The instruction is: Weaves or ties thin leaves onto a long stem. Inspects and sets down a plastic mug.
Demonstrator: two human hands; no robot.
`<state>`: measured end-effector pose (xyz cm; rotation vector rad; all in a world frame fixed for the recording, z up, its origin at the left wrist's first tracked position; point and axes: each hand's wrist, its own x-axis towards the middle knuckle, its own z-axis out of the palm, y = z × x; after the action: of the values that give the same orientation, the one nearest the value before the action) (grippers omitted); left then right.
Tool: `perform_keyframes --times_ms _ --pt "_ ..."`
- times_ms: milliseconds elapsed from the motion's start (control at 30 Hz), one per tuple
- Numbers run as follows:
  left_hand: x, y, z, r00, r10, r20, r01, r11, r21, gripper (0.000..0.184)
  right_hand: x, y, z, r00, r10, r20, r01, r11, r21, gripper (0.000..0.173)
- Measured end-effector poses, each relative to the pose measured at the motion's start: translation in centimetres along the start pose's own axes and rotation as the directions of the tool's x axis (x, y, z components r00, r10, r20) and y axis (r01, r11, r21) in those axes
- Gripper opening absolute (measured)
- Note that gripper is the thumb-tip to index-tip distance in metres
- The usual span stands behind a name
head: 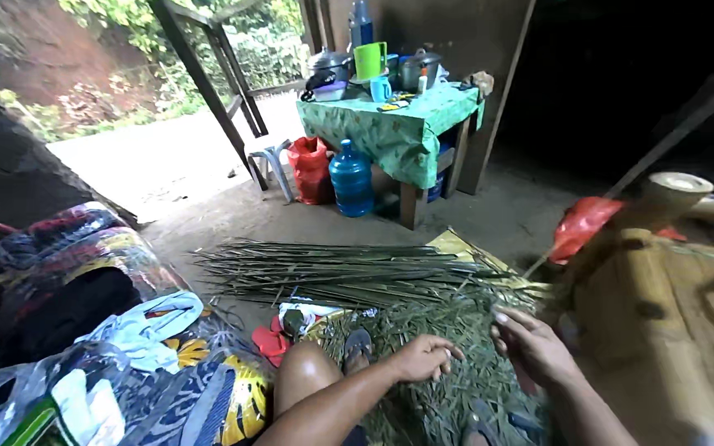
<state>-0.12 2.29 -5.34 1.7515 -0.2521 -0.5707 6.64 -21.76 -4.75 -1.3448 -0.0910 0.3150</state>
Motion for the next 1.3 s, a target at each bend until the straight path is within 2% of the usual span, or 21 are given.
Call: perform_keyframes --times_ms 100,200,300,433,600,700,800,900,967,1033,1100,1167,1200,1233,1267,1300 --pt "-0.4 1.2 -0.1 0.999 -0.038 0.010 0.038 0.997 -0.060 0.036 0.2 -2.1 0.1 0.994 -0.010 -0.111 0.003 0.998 -0.066 0.026" --pt "-0.4 0.9 -0.1 0.997 -0.064 0.053 0.069 0.992 -0.106 0.033 0.3 -3.2 -2.2 0.969 -0.018 -0.248 0.012 1.000 -0.026 0.029" --pt "0.2 0.6 0.1 0.995 -0.082 0.060 0.092 0.981 -0.172 0.031 -0.2 -3.1 -3.7 0.964 -0.046 -0.264 0.059 0.997 0.043 0.028" --pt "1.3 0.6 0.7 0.996 -0.086 0.016 0.087 0.976 -0.199 0.030 -0.1 -2.8 -3.1 0.976 -0.080 -0.204 0.103 0.989 0.107 0.026" --pt "3.4 1.9 1.9 0.998 -0.029 -0.056 0.020 0.985 -0.169 0.028 -0.6 -2.1 -1.8 0.994 -0.033 -0.100 0.038 0.998 0.049 0.027" --pt "4.9 2.3 2.9 0.999 0.022 -0.036 -0.027 0.986 -0.165 0.027 -0.5 -1.8 -2.1 1.000 0.007 0.010 -0.007 0.999 0.040 0.027" --pt "6.1 2.5 3.7 0.997 0.074 -0.024 -0.076 0.985 -0.154 0.022 -0.5 -1.8 -2.4 0.996 0.019 0.085 -0.021 1.000 0.017 0.019" --pt "6.9 3.2 3.7 0.981 0.137 -0.136 -0.144 0.989 -0.044 0.025 -0.7 -2.3 -2.7 0.987 0.006 0.163 0.004 0.998 -0.064 0.017" --pt "7.6 3.7 2.7 0.941 0.226 -0.250 -0.216 0.974 0.067 0.037 -0.6 -2.4 -3.3 0.972 0.003 0.236 0.045 0.979 -0.197 0.019" --pt "8.1 4.0 1.5 0.877 0.314 -0.365 -0.272 0.949 0.162 0.045 -0.4 -2.2 -3.7 0.970 0.052 0.236 0.060 0.894 -0.445 0.022" --pt "8.3 3.9 1.3 0.735 0.494 -0.464 -0.352 0.863 0.362 0.041 -0.2 -1.8 -3.5 0.968 0.155 0.197 0.023 0.729 -0.684 0.023" --pt "8.4 3.7 1.6 0.554 0.746 -0.369 -0.427 0.636 0.643 0.035 0.2 -1.1 -3.0 0.954 0.252 0.162 -0.009 0.564 -0.826 0.021" --pt "8.4 3.6 2.0 0.499 0.826 -0.264 -0.466 0.512 0.722 0.033 0.3 -0.7 -2.7 0.939 0.312 0.147 -0.029 0.495 -0.869 0.022" --pt "8.5 3.4 2.4 0.497 0.855 -0.148 -0.503 0.423 0.754 0.030 0.4 -0.4 -2.2 0.918 0.375 0.132 -0.048 0.434 -0.900 0.025" --pt "8.6 3.1 2.6 0.563 0.826 -0.025 -0.523 0.379 0.763 0.029 0.2 -0.1 -1.7 0.895 0.430 0.114 -0.062 0.375 -0.925 0.029" --pt "8.5 2.8 2.8 0.680 0.728 0.088 -0.509 0.382 0.771 0.030 0.0 0.4 -1.0 0.871 0.481 0.101 -0.063 0.314 -0.947 0.034"
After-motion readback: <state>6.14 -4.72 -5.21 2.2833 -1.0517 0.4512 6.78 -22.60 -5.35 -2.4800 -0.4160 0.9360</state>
